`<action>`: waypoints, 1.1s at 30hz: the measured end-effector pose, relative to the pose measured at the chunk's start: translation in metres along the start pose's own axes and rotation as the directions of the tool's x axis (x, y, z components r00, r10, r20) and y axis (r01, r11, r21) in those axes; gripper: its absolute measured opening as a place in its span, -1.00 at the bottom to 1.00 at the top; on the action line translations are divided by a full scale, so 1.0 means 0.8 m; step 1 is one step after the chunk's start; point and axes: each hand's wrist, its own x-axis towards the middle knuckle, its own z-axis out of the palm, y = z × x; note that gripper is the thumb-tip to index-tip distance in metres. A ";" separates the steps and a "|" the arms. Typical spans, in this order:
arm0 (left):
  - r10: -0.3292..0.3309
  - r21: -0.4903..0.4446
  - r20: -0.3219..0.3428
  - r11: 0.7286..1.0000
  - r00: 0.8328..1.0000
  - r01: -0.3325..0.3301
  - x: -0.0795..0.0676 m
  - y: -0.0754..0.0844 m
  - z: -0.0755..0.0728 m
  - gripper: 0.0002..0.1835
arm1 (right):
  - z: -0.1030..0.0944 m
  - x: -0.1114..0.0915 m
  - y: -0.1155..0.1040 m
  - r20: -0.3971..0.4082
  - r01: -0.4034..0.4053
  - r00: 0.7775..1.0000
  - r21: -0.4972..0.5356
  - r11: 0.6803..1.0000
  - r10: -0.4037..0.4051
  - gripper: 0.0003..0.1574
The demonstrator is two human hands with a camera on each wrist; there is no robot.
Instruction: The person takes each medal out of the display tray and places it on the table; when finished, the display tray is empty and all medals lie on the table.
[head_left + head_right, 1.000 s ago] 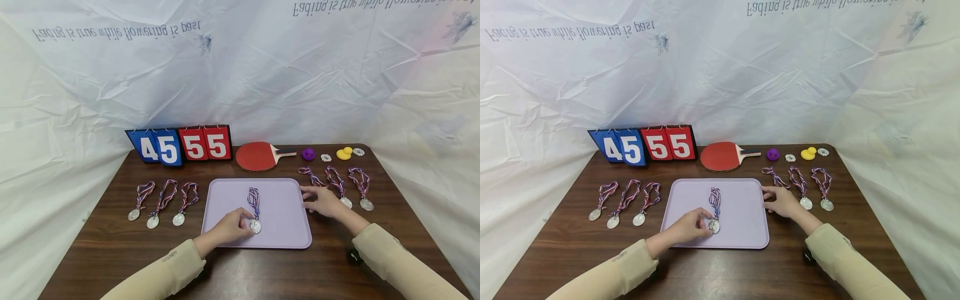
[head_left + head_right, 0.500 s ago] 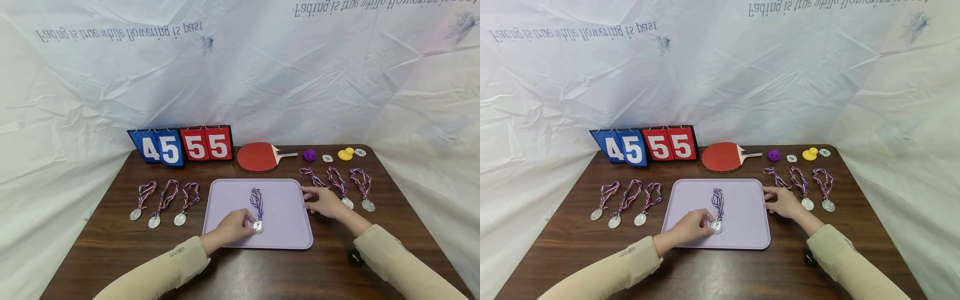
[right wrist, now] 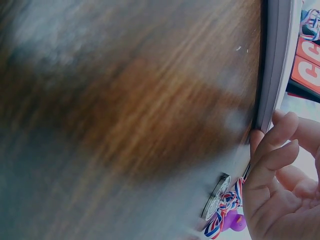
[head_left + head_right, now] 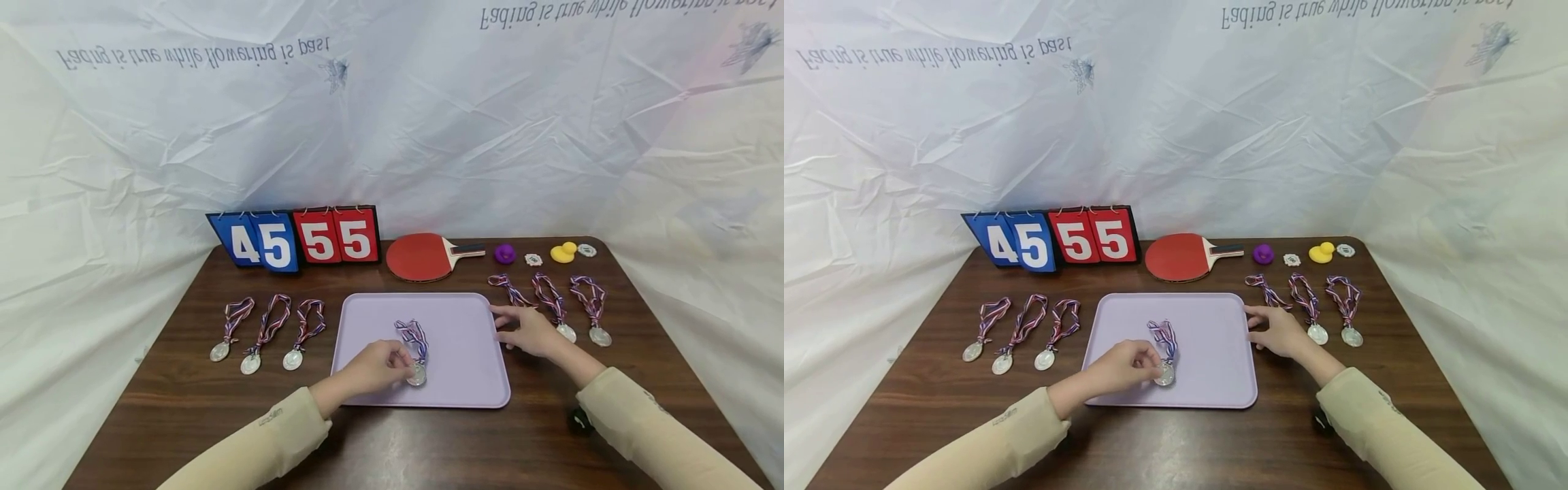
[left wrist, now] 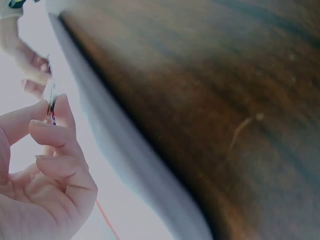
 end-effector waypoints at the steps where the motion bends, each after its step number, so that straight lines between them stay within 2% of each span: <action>1: 0.011 -0.011 0.002 1.000 1.000 -0.011 -0.002 0.001 -0.003 -0.91 | 0.000 0.000 0.000 0.001 0.001 1.000 0.002 1.000 -0.001 -0.32; 4: 0.044 0.003 -0.026 0.999 0.999 -0.044 -0.007 0.003 -0.015 -0.91 | 0.000 -0.001 -0.001 0.003 0.006 1.000 0.005 1.000 -0.006 -0.31; 8: 0.059 0.039 -0.087 0.998 0.995 -0.055 -0.018 0.007 -0.033 -0.92 | -0.002 -0.003 -0.002 0.004 0.002 1.000 0.007 1.000 -0.002 -0.31; 14: -0.012 0.059 -0.162 0.998 0.987 0.022 -0.037 0.010 -0.065 -0.90 | -0.001 -0.002 0.000 0.002 -0.004 1.000 0.012 1.000 0.004 -0.31; 16: -0.039 0.059 -0.198 0.997 0.979 0.052 -0.044 0.006 -0.076 -0.89 | -0.001 -0.002 0.000 0.002 -0.005 1.000 0.014 1.000 0.005 -0.31; 19: -0.041 0.057 -0.244 0.997 0.969 0.057 -0.056 -0.006 -0.094 -0.89 | -0.001 -0.002 0.000 0.003 -0.006 1.000 0.013 1.000 0.006 -0.31; 24: -0.035 0.120 -0.327 0.990 0.944 0.078 -0.081 -0.028 -0.127 -0.90 | -0.002 -0.002 0.000 0.005 -0.010 1.000 0.011 1.000 0.010 -0.31; 29: -0.024 0.230 -0.421 0.964 0.907 0.132 -0.107 -0.048 -0.157 -0.90 | -0.002 -0.002 0.000 0.008 -0.004 1.000 0.011 1.000 0.004 -0.31; 33: -0.028 0.275 -0.465 0.946 0.885 0.174 -0.126 -0.064 -0.178 -0.88 | -0.002 -0.002 0.000 0.011 0.000 1.000 0.007 1.000 0.000 -0.31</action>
